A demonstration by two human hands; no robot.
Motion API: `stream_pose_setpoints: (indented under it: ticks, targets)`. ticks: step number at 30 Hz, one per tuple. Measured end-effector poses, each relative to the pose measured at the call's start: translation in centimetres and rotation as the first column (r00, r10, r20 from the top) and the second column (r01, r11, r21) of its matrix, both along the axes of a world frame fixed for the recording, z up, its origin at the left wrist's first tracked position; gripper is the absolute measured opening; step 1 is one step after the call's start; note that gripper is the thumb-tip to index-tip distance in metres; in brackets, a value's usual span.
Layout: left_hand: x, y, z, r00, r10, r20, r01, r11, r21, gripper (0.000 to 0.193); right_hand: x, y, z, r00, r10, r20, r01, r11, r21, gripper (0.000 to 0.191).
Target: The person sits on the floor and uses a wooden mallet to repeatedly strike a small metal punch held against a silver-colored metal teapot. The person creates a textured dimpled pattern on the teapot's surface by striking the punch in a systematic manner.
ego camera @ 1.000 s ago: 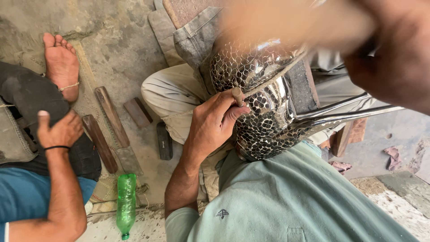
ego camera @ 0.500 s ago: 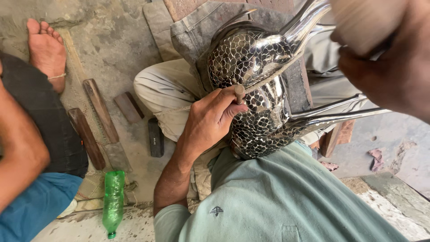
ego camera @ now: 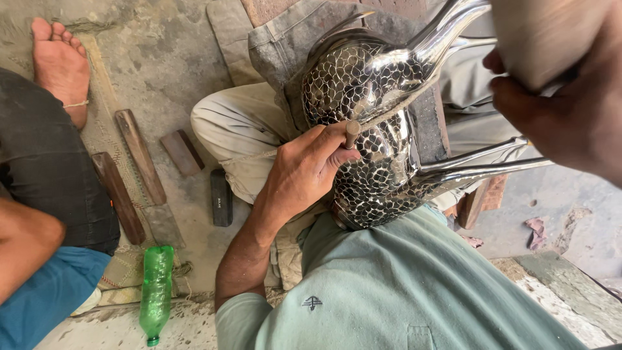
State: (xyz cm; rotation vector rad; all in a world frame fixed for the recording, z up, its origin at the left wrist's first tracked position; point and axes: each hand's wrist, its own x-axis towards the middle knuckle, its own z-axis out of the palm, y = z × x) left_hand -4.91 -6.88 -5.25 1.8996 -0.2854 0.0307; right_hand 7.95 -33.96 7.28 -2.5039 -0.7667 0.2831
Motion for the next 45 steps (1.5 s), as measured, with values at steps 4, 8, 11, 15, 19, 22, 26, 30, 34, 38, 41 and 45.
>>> stream_pose_setpoints:
  ticks: [4,8,11,15,19,22,26,30,34,38,41,45]
  targets:
    - [0.0,0.0,-0.3,1.000,-0.018,-0.020,0.020,0.998,0.063,0.038,-0.1,0.2,0.4,0.987,0.106,0.117,-0.076,0.970,-0.232,0.049]
    - [-0.1,0.0,-0.3,1.000,-0.023,0.007,0.023,1.000,0.016,0.046,-0.1,-0.2,0.1,0.997,0.051,0.063,-0.038,0.982,-0.183,0.044]
    - [0.0,0.0,-0.4,0.999,-0.032,-0.006,0.032,0.999,0.036,0.044,-0.2,-0.4,0.1,0.980,0.140,0.140,-0.101,0.961,-0.256,0.047]
    - [0.0,0.0,-0.6,0.999,-0.037,0.008,0.037,0.998,0.043,0.047,-1.1,0.9,0.5,0.978,-0.181,-0.107,0.188,0.980,0.062,0.032]
    - [0.0,0.1,-0.8,0.998,-0.055,0.008,0.054,0.997,0.054,0.038,-1.1,1.7,1.7,0.988,0.047,0.147,-0.009,0.967,-0.253,0.048]
    - [0.0,0.1,-0.7,0.998,-0.056,0.018,0.055,0.997,0.048,0.047,-1.4,1.9,1.3,0.995,-0.099,0.024,0.101,0.988,-0.118,0.043]
    - [0.1,0.1,-0.5,0.997,-0.055,0.052,0.053,0.998,0.036,0.048,-1.2,-0.2,1.4,0.898,0.313,0.309,-0.136,0.865,-0.483,0.053]
    - [0.2,0.1,-0.2,0.998,-0.052,0.035,0.049,0.996,0.075,0.047,-1.4,-1.6,-0.3,0.950,0.188,0.250,-0.102,0.942,-0.320,0.047]
    - [0.2,0.1,-0.1,0.997,-0.053,0.057,0.048,0.996,0.079,0.045,-1.3,-1.4,-0.5,1.000,0.019,0.017,-0.017,0.989,-0.149,0.044]
    - [0.2,0.2,-0.4,0.996,-0.073,0.057,0.068,0.994,0.086,0.047,-1.2,-1.0,0.7,0.957,0.185,0.222,-0.129,0.961,-0.244,0.049]
    - [0.1,0.0,-0.6,0.995,-0.076,0.062,0.068,0.991,0.114,0.049,-1.4,-1.1,1.0,0.941,0.214,0.261,-0.140,0.952,-0.274,0.050]
    - [0.1,-0.1,-1.0,0.993,-0.075,0.096,0.064,0.991,0.113,0.052,-1.7,-2.1,0.3,0.953,0.179,0.243,-0.115,0.960,-0.255,0.048]
